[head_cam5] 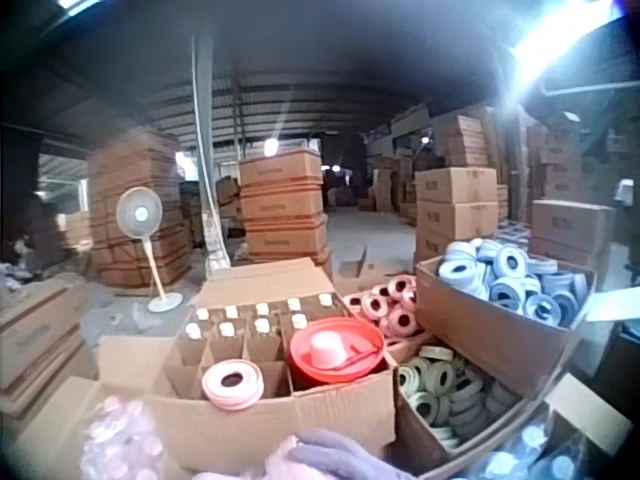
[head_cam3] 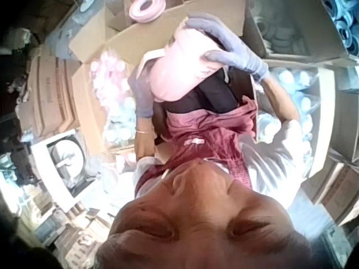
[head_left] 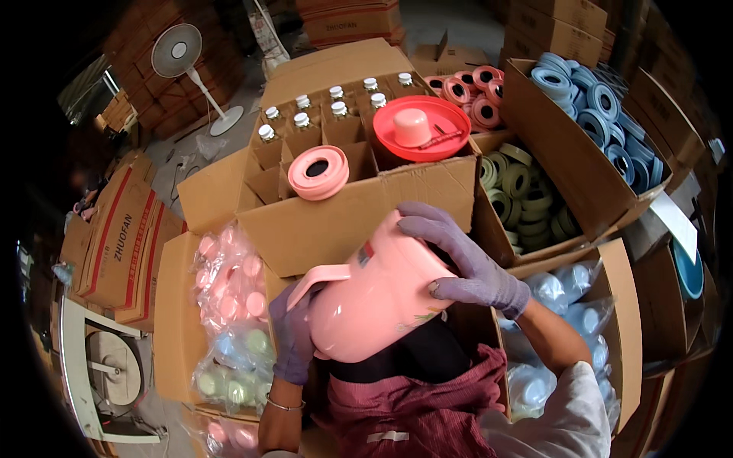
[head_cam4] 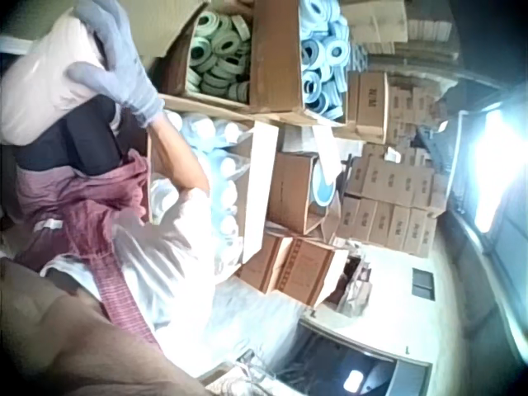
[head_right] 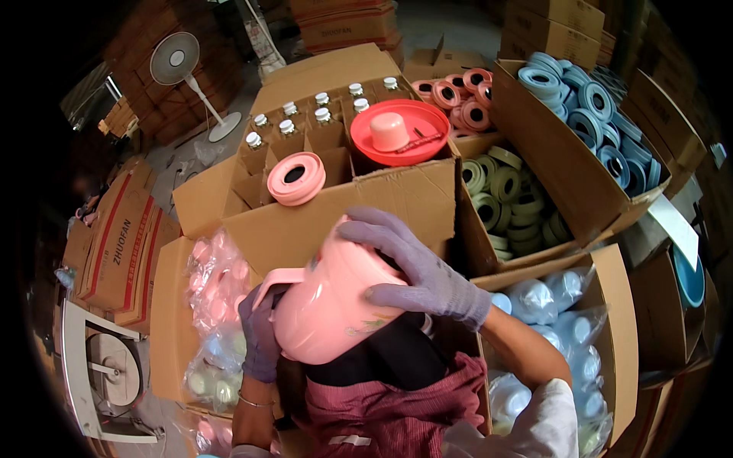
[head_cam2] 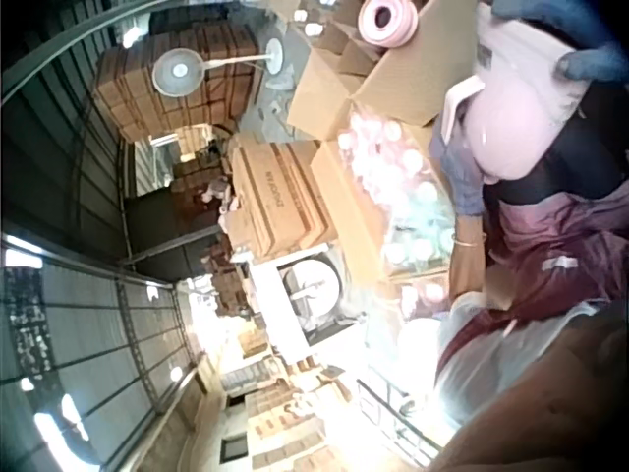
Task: The person assembles thermos bottles by inserting stainless steel inner bottles into plastic outer shells, adding rubber gaskets, and screwing on lids. They then wrap each completed unit in a plastic bag and place it into a cardboard box.
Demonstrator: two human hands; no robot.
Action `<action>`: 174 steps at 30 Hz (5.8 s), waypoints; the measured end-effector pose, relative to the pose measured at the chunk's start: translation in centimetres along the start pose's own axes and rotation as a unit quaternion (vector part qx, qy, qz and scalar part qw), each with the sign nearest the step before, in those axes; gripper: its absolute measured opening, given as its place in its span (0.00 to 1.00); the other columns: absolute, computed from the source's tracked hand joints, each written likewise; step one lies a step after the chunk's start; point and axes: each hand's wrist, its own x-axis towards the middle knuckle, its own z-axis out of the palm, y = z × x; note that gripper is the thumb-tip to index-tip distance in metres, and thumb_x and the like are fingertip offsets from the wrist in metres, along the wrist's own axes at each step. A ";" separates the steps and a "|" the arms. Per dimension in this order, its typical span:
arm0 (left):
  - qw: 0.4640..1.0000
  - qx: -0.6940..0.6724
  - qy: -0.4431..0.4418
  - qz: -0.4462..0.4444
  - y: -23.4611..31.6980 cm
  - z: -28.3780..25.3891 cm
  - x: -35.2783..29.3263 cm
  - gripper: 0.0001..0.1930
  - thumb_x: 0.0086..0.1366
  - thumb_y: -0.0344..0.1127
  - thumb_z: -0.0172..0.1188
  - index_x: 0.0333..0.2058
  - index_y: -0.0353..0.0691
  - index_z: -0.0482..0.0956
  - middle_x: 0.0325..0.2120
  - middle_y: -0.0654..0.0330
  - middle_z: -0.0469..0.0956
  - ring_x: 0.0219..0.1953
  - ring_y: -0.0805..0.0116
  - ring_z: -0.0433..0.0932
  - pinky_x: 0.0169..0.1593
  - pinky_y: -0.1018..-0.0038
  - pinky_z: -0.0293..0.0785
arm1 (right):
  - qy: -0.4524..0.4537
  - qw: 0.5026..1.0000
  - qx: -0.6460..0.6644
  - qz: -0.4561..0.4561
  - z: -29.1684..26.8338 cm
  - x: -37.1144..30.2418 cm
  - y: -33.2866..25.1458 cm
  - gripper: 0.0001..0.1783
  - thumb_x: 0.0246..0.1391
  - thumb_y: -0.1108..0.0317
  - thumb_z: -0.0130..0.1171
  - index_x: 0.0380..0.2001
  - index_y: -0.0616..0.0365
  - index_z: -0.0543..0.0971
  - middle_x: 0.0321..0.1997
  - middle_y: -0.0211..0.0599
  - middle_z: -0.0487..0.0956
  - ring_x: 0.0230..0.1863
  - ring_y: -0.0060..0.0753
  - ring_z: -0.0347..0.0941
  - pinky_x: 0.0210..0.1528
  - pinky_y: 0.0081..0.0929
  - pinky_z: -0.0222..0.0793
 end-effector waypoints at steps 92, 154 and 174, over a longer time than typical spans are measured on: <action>0.980 -0.101 0.162 -0.050 -8.3 -5.4 2.2 0.12 0.66 0.33 0.52 0.38 0.30 0.80 0.36 0.54 0.82 0.42 0.63 0.80 0.49 0.68 0.76 | -0.032 0.847 0.117 0.518 0.2 -1.0 2.7 0.13 0.60 0.61 0.59 0.35 0.62 0.77 0.28 0.34 0.79 0.24 0.25 0.76 0.29 0.23 0.75; 0.760 0.301 0.062 -0.573 -51.8 -11.5 -1.6 0.56 0.51 0.61 0.68 0.68 0.33 0.51 0.62 0.42 0.65 0.61 0.48 0.69 0.60 0.56 0.69 | -0.454 0.867 0.169 0.116 15.6 20.7 6.3 0.15 0.55 0.71 0.65 0.47 0.61 0.81 0.46 0.41 0.80 0.45 0.43 0.77 0.49 0.35 0.73; 0.842 0.389 0.228 -0.297 -49.8 -20.7 -8.5 0.11 0.61 0.37 0.55 0.35 0.36 0.79 0.34 0.47 0.80 0.37 0.49 0.79 0.41 0.58 0.75 | -0.468 0.859 -0.158 0.136 16.5 17.5 8.6 0.20 0.50 0.61 0.66 0.46 0.56 0.80 0.38 0.44 0.80 0.41 0.49 0.77 0.46 0.40 0.73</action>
